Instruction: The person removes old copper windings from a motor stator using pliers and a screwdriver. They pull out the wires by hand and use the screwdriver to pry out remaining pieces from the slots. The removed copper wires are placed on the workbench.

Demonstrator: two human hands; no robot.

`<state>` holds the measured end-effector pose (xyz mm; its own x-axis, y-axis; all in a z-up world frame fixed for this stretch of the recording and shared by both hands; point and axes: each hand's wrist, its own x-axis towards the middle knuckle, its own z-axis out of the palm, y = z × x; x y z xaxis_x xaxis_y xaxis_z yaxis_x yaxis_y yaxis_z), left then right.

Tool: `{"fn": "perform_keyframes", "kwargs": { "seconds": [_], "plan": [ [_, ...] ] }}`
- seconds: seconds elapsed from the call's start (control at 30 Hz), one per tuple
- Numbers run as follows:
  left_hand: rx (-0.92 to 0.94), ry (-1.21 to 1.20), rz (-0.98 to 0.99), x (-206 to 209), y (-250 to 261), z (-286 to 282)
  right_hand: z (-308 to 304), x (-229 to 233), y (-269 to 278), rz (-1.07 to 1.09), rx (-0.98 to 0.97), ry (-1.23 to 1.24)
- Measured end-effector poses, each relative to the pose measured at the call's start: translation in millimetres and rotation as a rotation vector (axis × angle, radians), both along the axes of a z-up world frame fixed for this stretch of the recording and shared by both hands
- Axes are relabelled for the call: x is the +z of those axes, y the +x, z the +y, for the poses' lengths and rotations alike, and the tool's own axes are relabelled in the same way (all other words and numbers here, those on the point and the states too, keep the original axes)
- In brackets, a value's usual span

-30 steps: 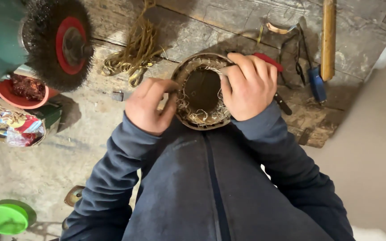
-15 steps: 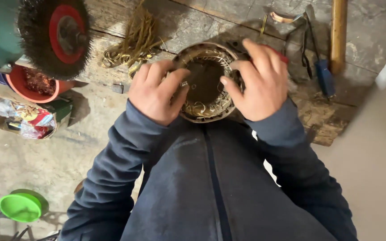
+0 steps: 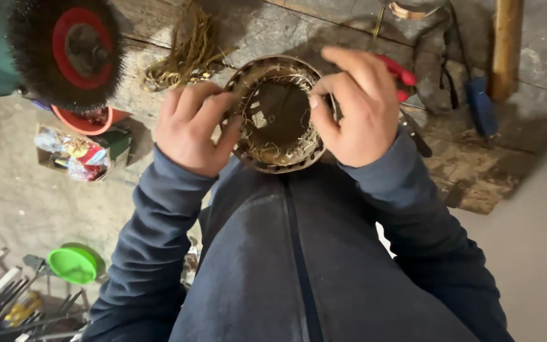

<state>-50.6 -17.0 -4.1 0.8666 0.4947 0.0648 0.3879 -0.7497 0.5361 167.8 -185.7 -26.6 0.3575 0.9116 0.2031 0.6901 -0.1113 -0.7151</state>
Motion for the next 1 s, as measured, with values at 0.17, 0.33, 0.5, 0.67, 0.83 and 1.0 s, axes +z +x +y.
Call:
{"fn": "perform_keyframes", "kwargs": {
  "seconds": [0.17,0.33,0.5,0.67,0.83,1.0],
  "plan": [
    [0.04,0.301,0.054,2.1,29.2,-11.1,5.7,-9.2,4.5,-0.308,-0.042,-0.031],
    [0.004,0.374,0.106,-6.8,44.0,-12.4,14.7,-1.8,-0.1,-0.439,-0.004,-0.032],
    [-0.012,0.362,0.13,-19.7,42.2,-8.5,17.2,0.9,1.2,-0.361,0.037,-0.035],
    [-0.057,0.228,0.061,-8.9,42.2,-3.3,9.7,17.7,3.5,-0.017,0.058,0.043],
    [-0.151,0.239,-0.047,-25.2,60.1,-4.1,7.0,23.7,7.5,-0.075,0.034,0.012],
    [-0.259,0.418,-0.062,-34.8,71.3,5.7,-1.6,13.1,7.3,-0.112,0.033,-0.036]
  ]
}}
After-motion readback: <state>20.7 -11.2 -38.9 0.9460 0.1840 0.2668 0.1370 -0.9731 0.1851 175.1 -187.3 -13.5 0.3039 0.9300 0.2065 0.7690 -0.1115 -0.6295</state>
